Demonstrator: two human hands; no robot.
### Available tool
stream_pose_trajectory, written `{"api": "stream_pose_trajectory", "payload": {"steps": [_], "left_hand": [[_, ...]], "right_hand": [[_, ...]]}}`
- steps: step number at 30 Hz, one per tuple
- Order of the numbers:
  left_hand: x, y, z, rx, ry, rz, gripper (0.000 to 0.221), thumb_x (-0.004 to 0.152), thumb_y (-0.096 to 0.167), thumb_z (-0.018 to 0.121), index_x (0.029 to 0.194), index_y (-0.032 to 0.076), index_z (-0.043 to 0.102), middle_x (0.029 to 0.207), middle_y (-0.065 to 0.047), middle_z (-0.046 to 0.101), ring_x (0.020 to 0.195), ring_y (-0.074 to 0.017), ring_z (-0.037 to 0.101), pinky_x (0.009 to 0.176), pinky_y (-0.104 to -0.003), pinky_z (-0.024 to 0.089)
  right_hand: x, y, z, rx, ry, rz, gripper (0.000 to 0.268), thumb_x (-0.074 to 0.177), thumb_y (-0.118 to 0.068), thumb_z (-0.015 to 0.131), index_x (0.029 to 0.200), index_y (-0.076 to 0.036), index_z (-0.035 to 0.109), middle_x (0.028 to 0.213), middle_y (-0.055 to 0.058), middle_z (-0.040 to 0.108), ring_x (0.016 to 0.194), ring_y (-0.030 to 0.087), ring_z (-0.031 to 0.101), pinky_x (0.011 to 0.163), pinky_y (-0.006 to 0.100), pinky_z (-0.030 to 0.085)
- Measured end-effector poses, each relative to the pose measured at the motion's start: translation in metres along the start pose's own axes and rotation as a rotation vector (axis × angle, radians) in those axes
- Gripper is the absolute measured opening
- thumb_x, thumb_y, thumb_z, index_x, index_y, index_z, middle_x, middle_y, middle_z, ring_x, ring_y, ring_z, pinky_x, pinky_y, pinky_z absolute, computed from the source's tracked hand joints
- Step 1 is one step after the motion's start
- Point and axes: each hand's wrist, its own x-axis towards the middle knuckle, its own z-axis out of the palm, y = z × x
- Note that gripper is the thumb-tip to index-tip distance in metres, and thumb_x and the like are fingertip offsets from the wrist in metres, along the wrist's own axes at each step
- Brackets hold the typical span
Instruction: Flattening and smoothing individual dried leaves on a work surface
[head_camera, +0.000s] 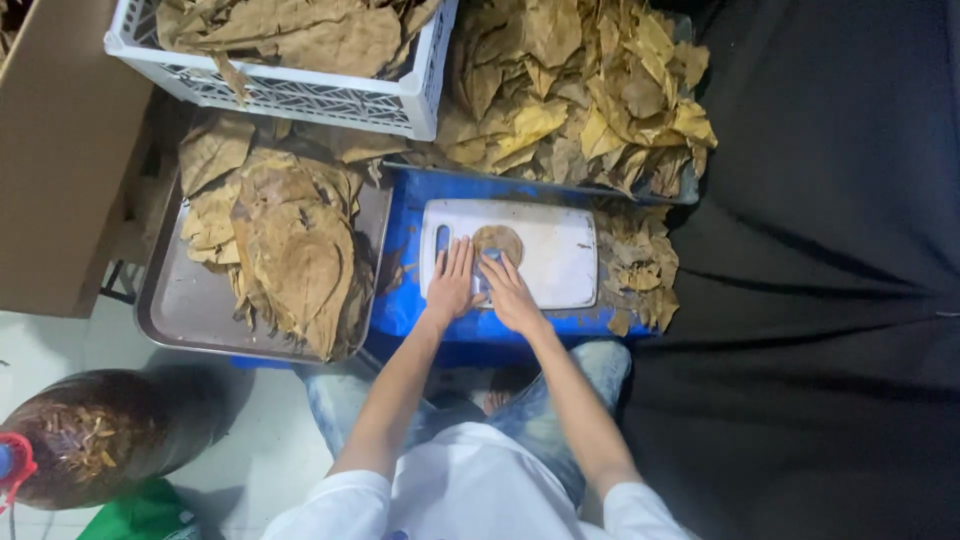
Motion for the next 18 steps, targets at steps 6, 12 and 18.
{"api": "stream_pose_trajectory", "payload": {"steps": [6,12,18], "left_hand": [[0.001,-0.002,0.005,0.002,0.028,-0.012,0.116,0.086,0.078,0.049,0.164,0.005,0.004,0.172,-0.012,0.004,0.159,-0.0250,0.001,0.129,-0.042,-0.001],[-0.003,0.000,-0.004,0.016,-0.023,-0.004,0.112,0.088,0.075,0.052,0.163,0.005,0.007,0.172,-0.012,0.003,0.159,-0.0259,0.001,0.130,-0.043,-0.001],[-0.007,0.004,-0.010,0.038,-0.058,-0.018,0.116,0.087,0.072,0.057,0.164,0.007,-0.001,0.172,-0.010,-0.002,0.158,-0.0251,-0.003,0.129,-0.043,-0.003]], "right_hand": [[0.065,0.025,0.021,-0.092,-0.024,0.000,0.063,0.099,-0.006,0.049,0.160,-0.006,0.030,0.168,0.014,0.023,0.153,0.044,0.012,0.122,0.055,0.023],[0.068,0.016,0.032,-0.090,0.080,0.125,0.058,0.102,-0.009,0.043,0.158,-0.004,0.032,0.166,0.016,0.024,0.152,0.047,0.014,0.122,0.056,0.022],[-0.006,-0.020,-0.012,0.003,-0.131,0.202,0.055,0.106,-0.021,0.040,0.159,-0.013,0.031,0.168,0.006,0.019,0.154,0.040,0.011,0.122,0.054,0.021]]}}
